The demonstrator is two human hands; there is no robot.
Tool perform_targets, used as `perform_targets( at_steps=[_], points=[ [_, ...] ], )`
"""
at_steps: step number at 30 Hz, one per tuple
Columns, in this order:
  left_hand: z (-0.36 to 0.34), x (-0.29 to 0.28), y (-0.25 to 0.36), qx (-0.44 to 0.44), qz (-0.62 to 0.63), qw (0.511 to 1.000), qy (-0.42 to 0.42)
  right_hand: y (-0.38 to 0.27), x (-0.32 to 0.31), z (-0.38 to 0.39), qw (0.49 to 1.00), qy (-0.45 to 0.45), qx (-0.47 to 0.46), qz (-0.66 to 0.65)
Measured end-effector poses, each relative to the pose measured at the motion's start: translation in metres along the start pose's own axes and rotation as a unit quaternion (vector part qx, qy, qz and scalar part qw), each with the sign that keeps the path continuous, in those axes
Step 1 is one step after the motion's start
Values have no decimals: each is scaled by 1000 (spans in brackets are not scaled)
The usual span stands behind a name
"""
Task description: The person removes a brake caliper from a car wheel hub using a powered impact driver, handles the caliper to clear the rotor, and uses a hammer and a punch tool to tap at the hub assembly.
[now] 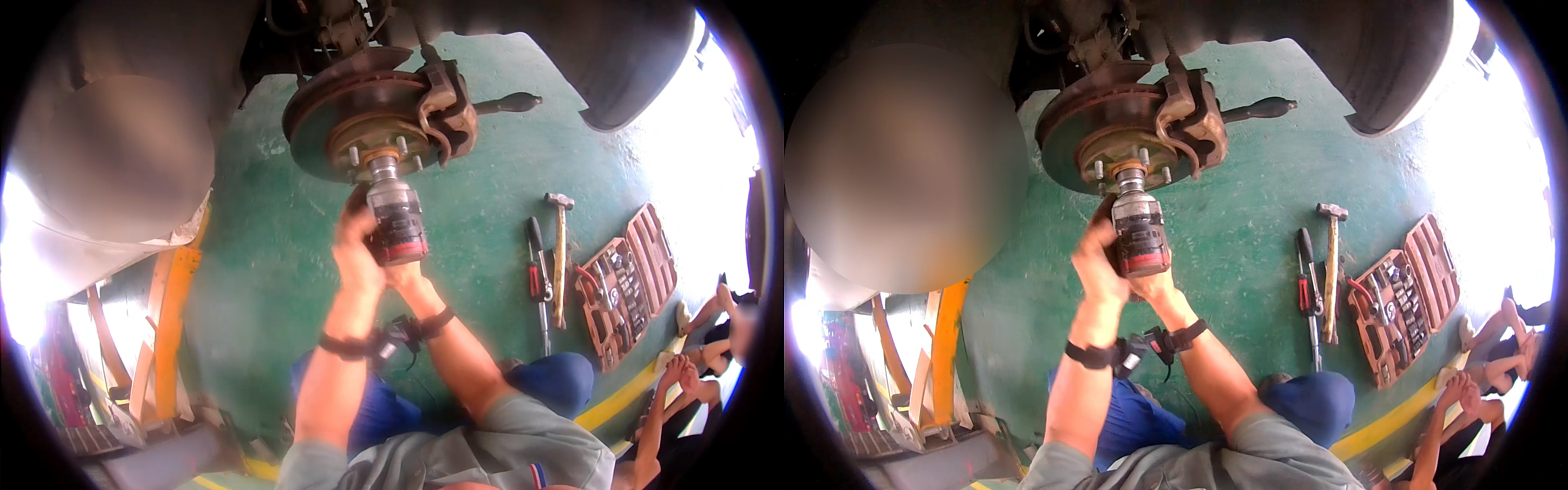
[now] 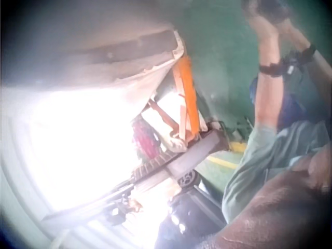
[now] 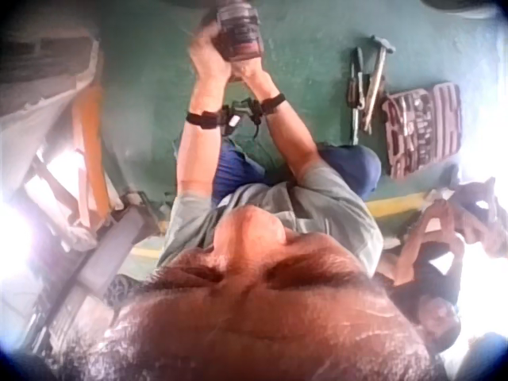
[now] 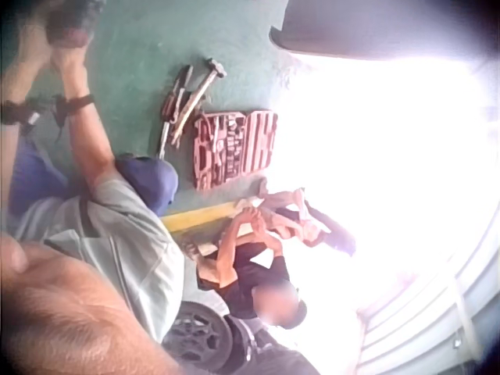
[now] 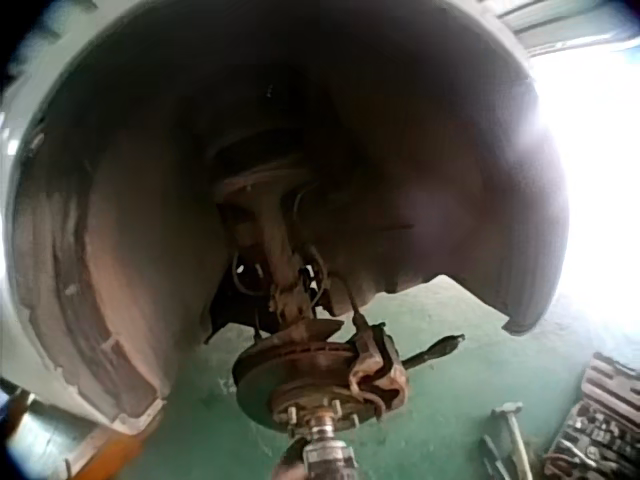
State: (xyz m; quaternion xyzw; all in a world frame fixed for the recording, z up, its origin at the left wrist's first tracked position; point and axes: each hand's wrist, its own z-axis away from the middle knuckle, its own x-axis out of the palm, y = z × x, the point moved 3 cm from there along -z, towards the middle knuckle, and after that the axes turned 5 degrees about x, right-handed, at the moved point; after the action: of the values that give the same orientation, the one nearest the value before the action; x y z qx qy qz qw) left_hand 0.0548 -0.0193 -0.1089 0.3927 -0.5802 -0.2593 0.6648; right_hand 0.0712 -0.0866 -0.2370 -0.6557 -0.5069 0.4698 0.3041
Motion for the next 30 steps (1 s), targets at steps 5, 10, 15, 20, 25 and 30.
perform_targets(
  at_steps=[5, 10, 15, 20, 25, 30],
  points=[
    [-50, -33, 6, -202, -79, 976, -7, -39, -30, -7, 986, -27, 146, -70],
    [-53, -42, -17, -233, 34, 972, -13, -39, -52, -11, 981, -74, 119, 134],
    [-49, -32, -19, -228, 66, 971, -34, -18, -54, -1, 981, -93, 117, -123],
    [-33, -31, -32, -275, 99, 952, -88, -11, -31, 31, 997, -31, -13, 71],
    [-29, -53, -63, -329, -123, 934, -67, 17, -52, 64, 985, -18, 155, 70],
    [-33, -30, -93, -296, -324, 889, -135, 31, -110, 60, 910, -13, 213, 356]
  ],
)
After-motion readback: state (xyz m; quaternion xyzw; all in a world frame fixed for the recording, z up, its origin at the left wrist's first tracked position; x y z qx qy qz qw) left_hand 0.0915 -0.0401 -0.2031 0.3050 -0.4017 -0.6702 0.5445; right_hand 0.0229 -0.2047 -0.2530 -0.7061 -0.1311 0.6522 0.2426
